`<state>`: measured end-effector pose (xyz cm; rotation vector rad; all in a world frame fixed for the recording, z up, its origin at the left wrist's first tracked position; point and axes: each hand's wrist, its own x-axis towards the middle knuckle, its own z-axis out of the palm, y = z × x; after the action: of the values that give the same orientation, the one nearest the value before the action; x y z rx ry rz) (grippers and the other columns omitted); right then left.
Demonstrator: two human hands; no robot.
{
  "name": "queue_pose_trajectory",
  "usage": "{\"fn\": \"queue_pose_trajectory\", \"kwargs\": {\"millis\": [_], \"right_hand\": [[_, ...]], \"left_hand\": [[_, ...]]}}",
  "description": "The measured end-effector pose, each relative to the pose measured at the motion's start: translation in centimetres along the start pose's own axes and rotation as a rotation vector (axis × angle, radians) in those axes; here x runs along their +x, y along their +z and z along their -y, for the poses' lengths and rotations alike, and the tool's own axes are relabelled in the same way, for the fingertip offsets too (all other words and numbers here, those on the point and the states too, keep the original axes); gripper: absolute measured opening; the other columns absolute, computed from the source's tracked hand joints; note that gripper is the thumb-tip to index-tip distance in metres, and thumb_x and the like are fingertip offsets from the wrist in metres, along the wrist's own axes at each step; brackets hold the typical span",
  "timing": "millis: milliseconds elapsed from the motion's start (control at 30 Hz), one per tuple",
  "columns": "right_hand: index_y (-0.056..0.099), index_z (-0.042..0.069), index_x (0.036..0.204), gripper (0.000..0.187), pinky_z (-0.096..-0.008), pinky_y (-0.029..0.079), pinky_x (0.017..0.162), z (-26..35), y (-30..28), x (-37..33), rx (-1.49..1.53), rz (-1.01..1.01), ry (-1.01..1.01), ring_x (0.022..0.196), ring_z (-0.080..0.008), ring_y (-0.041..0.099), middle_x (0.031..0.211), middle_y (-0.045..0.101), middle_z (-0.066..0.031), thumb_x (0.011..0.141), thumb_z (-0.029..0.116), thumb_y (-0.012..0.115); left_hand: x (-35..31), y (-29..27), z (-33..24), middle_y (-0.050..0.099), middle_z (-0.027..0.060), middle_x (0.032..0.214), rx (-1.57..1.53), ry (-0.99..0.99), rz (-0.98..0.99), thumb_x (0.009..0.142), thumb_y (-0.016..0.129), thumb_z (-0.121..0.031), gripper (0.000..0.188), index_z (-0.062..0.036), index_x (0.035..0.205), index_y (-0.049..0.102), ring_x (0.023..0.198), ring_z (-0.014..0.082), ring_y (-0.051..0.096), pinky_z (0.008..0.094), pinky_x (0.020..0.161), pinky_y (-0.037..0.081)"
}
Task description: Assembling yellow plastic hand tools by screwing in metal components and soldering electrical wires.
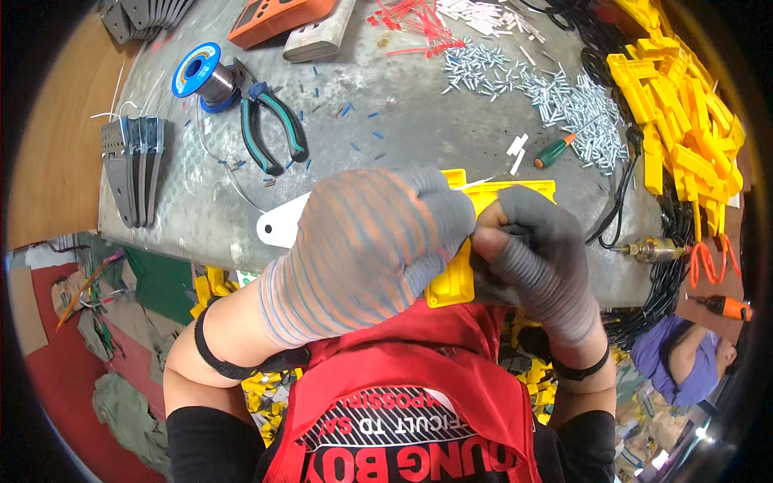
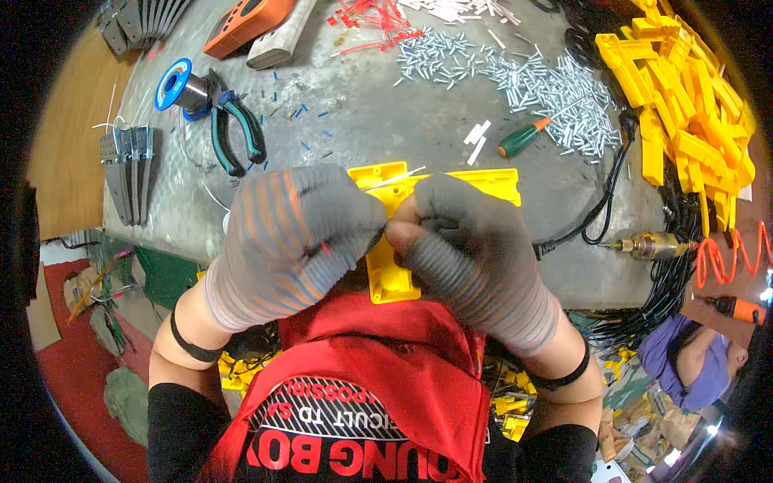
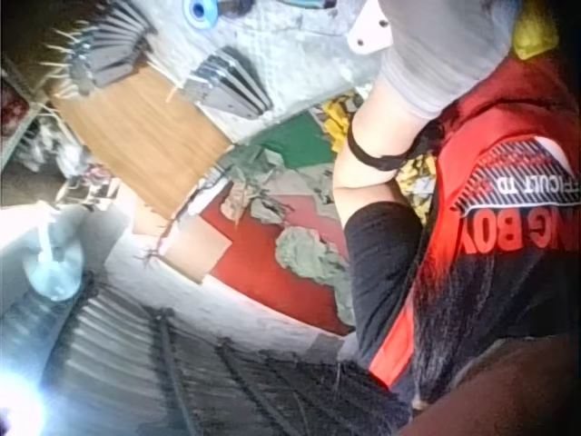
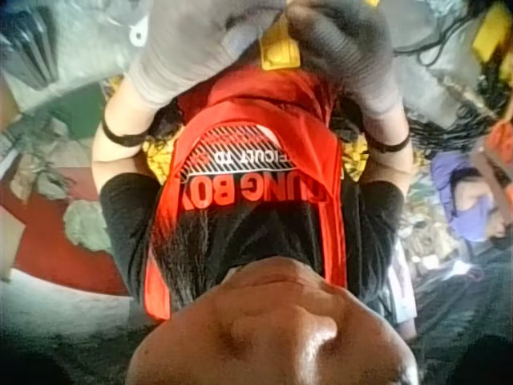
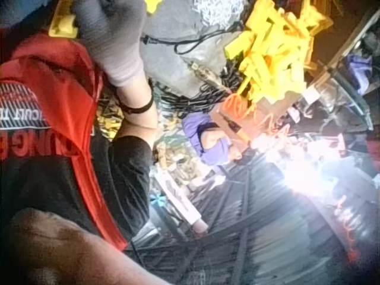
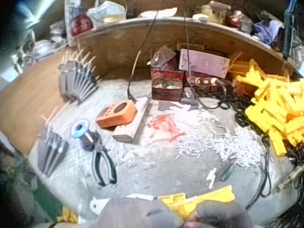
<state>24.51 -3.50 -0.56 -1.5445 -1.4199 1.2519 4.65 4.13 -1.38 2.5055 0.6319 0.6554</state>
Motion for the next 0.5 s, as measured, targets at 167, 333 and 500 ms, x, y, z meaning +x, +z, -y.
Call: {"fn": "queue_pose_trajectory", "kwargs": {"millis": [167,333,500], "right_hand": [[0.059,0.008,0.093,0.019,-0.0209,0.037,0.049,0.0,-0.4,0.5,0.582,0.229,0.361,0.057,-0.0050,0.047,0.069,0.049,0.0046,0.090,0.025,0.066],[0.061,0.009,0.095,0.019,-0.0387,0.049,0.056,-1.3,1.1,-1.0,-0.458,-0.191,-0.430,0.066,-0.0331,0.063,0.075,0.061,-0.0115,0.079,0.009,0.071],[0.060,0.007,0.087,0.010,-0.0391,0.049,0.058,-0.4,1.1,-0.6,-0.417,-0.131,-0.340,0.067,-0.0349,0.063,0.074,0.060,-0.0137,0.081,0.007,0.068]], "left_hand": [[-0.2,0.0,0.1,0.062,0.0091,0.076,0.201,0.106,-0.023,0.074,0.071,-0.012,0.011,-0.0096,0.084,0.066,0.065,0.0256,0.063,0.0354,0.058,0.047],[0.0,0.6,0.4,0.062,0.0073,0.074,-0.298,-0.128,0.007,0.075,0.070,-0.012,0.009,-0.0098,0.083,0.066,0.066,0.0277,0.063,0.0368,0.059,0.047],[0.0,-0.1,0.3,0.064,0.0082,0.077,-0.171,-0.103,0.060,0.076,0.069,-0.013,0.009,-0.0081,0.083,0.067,0.068,0.0273,0.063,0.0355,0.061,0.048]]}}
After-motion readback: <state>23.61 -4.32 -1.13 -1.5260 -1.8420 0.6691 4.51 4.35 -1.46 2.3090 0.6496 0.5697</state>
